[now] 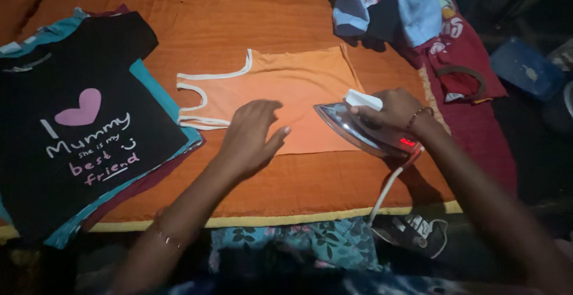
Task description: The person irons a black t-shirt with a graphic print on a bed, then flips it to iron the back. After placing the shirt aside, they unfold and iron an orange tank top, smoothing both sides with the iron.
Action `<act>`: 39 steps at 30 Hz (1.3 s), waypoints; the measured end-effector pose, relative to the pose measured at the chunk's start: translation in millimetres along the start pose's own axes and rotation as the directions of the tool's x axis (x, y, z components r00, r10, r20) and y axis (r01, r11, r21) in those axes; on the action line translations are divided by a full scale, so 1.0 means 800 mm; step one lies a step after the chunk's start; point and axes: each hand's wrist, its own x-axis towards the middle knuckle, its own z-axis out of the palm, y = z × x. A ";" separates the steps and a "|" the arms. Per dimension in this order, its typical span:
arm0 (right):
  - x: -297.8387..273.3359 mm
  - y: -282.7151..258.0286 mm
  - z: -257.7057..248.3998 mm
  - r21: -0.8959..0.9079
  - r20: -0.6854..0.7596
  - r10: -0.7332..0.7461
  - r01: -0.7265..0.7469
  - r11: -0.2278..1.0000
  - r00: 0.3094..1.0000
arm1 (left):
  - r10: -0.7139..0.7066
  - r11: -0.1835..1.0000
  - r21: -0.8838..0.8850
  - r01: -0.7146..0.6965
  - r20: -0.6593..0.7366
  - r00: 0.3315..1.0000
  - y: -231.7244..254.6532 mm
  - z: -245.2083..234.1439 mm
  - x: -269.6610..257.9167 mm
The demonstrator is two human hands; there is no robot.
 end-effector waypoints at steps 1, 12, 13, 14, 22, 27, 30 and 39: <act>0.000 0.002 0.002 -0.002 -0.013 0.022 -0.022 1.000 1.000 | 0.038 0.998 0.051 -0.039 0.017 0.999 -0.005 0.013 0.013; 0.015 -0.047 0.001 0.003 0.030 -0.067 0.067 0.998 0.997 | -0.070 0.931 0.364 -0.019 0.229 0.971 -0.069 0.045 0.030; 0.016 -0.054 -0.001 -0.012 0.051 -0.068 0.069 0.998 0.996 | -0.089 0.936 0.352 0.008 0.214 0.973 -0.072 0.039 0.032; 0.016 -0.061 -0.003 0.003 0.037 -0.142 0.142 0.990 0.989 | -0.108 0.939 0.342 0.035 0.197 0.974 -0.076 0.030 0.034; -0.006 -0.145 -0.007 0.102 0.182 -0.555 0.545 0.832 0.812 | -0.089 0.994 -0.058 0.094 0.083 0.993 -0.099 -0.008 0.033; -0.025 -0.188 -0.013 0.094 0.296 -0.603 0.606 0.790 0.741 | -0.087 0.994 -0.056 0.092 0.079 0.993 -0.100 -0.008 0.032; -0.031 -0.184 -0.019 0.096 0.355 -0.607 0.618 0.780 0.711 | -0.077 0.995 -0.055 0.081 0.082 0.994 -0.101 -0.009 0.032; -0.029 -0.067 -0.019 -0.044 0.282 -0.359 0.386 0.922 0.890 | -0.082 0.995 -0.044 0.086 0.075 0.994 -0.099 -0.009 0.032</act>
